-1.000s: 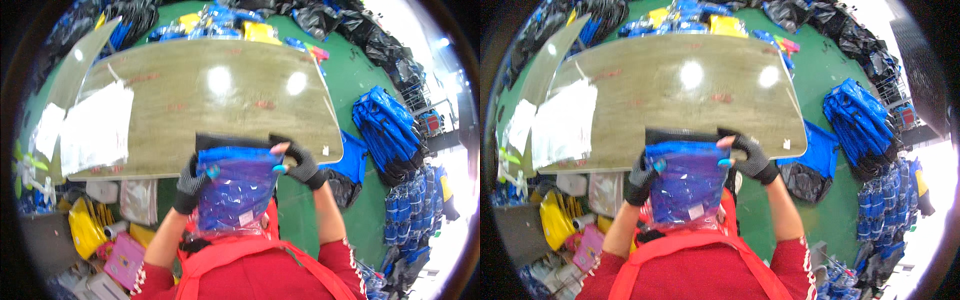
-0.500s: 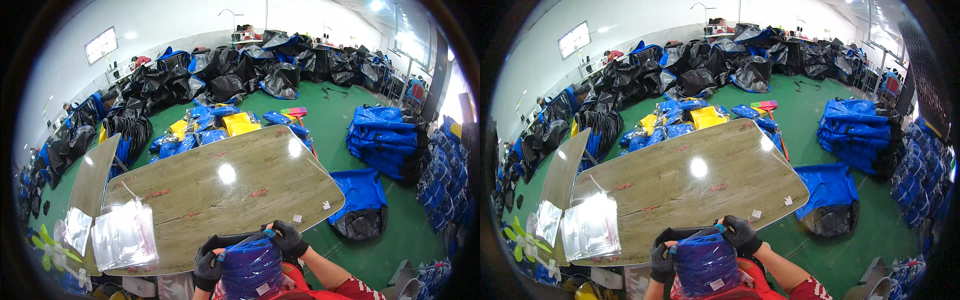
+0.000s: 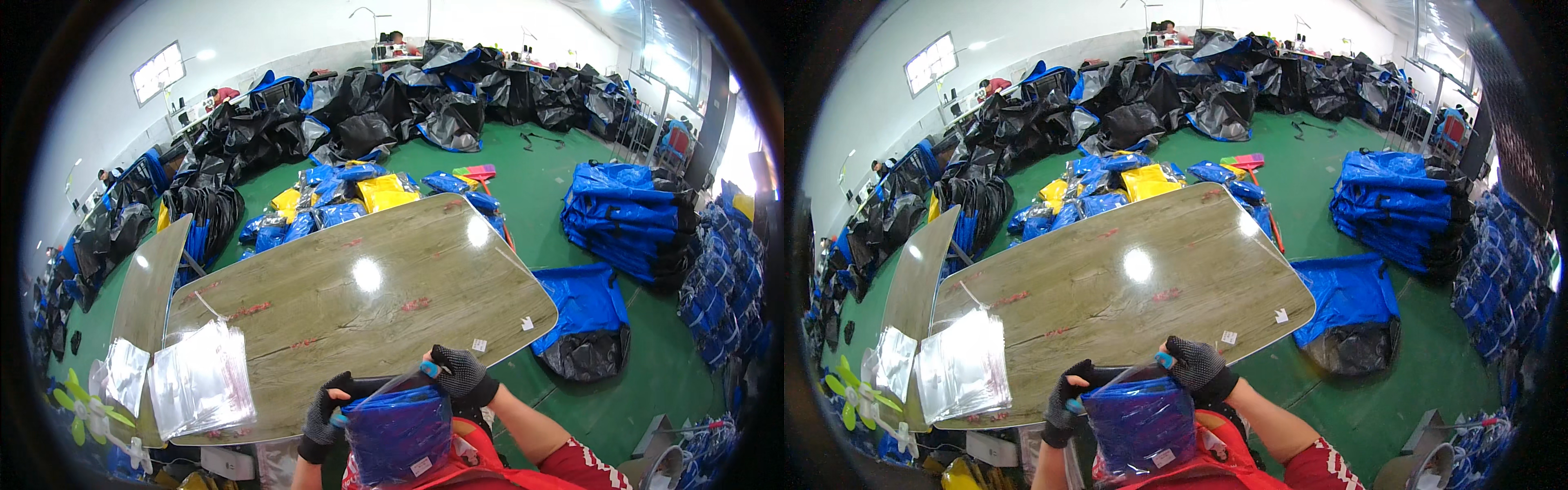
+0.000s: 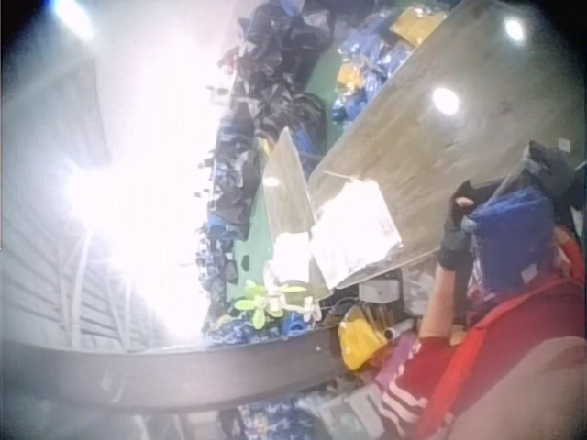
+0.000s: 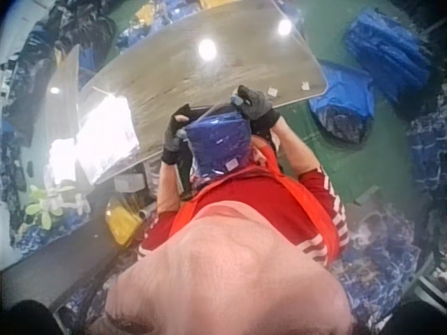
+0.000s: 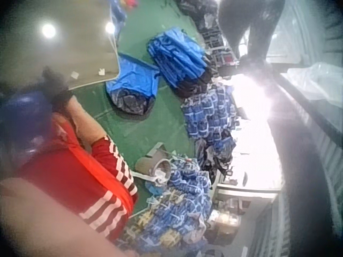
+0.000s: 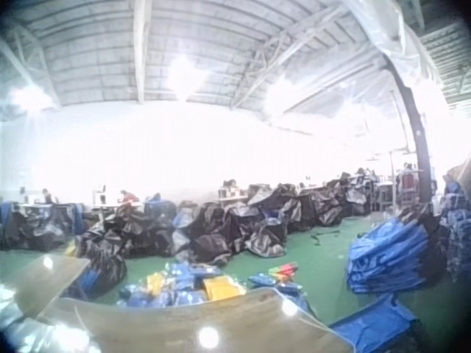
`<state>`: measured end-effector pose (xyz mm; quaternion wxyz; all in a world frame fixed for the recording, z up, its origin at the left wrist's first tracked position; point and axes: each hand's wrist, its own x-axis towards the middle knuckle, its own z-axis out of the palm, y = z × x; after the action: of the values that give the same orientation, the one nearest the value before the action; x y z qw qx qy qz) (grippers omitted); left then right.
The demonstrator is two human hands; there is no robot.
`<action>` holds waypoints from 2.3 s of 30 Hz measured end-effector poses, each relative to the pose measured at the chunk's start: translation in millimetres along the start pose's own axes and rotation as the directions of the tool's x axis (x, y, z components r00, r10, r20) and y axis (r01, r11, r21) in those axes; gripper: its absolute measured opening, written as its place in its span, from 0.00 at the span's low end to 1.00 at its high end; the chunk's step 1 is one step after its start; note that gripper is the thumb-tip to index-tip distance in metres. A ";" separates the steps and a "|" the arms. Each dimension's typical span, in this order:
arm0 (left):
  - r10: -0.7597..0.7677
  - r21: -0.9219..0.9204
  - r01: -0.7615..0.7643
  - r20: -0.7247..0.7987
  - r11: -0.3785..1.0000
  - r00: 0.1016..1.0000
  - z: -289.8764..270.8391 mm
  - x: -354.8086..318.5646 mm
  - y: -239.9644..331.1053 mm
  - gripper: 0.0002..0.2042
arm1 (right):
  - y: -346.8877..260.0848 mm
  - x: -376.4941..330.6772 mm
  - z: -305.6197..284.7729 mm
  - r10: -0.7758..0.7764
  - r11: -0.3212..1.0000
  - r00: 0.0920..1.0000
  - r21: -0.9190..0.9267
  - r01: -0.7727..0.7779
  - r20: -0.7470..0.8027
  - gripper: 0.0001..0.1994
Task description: The person folds blue and black reusable bags on a table, places each folded bag into a clear plastic sleeve, and stacks the packaged bags. The person repeats this process for multiple bags, handling them one at a time.
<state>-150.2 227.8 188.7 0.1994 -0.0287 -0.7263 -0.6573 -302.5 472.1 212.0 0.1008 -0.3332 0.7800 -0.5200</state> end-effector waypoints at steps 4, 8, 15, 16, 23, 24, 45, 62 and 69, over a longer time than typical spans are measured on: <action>0.000 0.125 0.009 -0.074 0.992 0.997 36.9 -8.5 2.9 0.27 | -17.2 4.1 -0.9 -0.264 0.917 0.928 -0.229 0.326 0.262 0.26; -0.082 -0.054 0.077 -0.093 0.996 0.992 48.8 -9.4 2.4 0.46 | -21.1 7.8 1.9 -0.155 0.938 0.902 -0.227 0.263 0.403 0.27; -0.468 -0.121 0.491 0.176 0.863 0.866 59.2 -21.9 1.1 0.44 | 14.2 14.2 1.6 -0.133 0.911 0.959 -0.349 0.218 0.251 0.26; -0.444 -0.097 0.452 0.091 0.887 0.891 63.3 -22.4 -0.4 0.40 | 15.7 17.4 1.4 -0.111 0.910 0.954 -0.358 0.211 0.279 0.27; -0.410 0.155 0.418 -0.082 0.895 0.909 61.8 -11.8 -3.7 0.22 | -5.3 30.7 0.9 -0.110 0.980 0.954 -0.131 0.151 0.278 0.35; -0.472 0.212 0.475 -0.070 0.854 0.879 61.3 -10.5 -0.9 0.21 | -7.2 30.2 1.7 -0.177 0.966 0.945 -0.134 0.220 0.276 0.35; -0.158 0.297 0.119 0.111 0.947 0.981 57.5 64.0 -20.7 0.12 | 75.1 -39.7 -59.7 0.299 0.895 0.954 0.344 -0.284 0.009 0.10; -0.037 0.323 -0.031 0.204 0.946 0.978 28.5 61.0 -13.4 0.13 | 35.4 5.8 -15.1 -0.057 0.991 0.967 0.106 0.086 -0.249 0.04; -0.045 0.475 0.076 -0.075 0.877 0.996 30.8 43.8 -17.2 0.07 | 46.8 2.9 -9.4 0.038 0.970 0.986 0.241 0.002 -0.162 0.07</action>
<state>-203.5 245.6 185.1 0.2017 0.0641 -0.8599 -0.4645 -328.9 488.4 175.6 0.0802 -0.2674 0.7197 -0.6357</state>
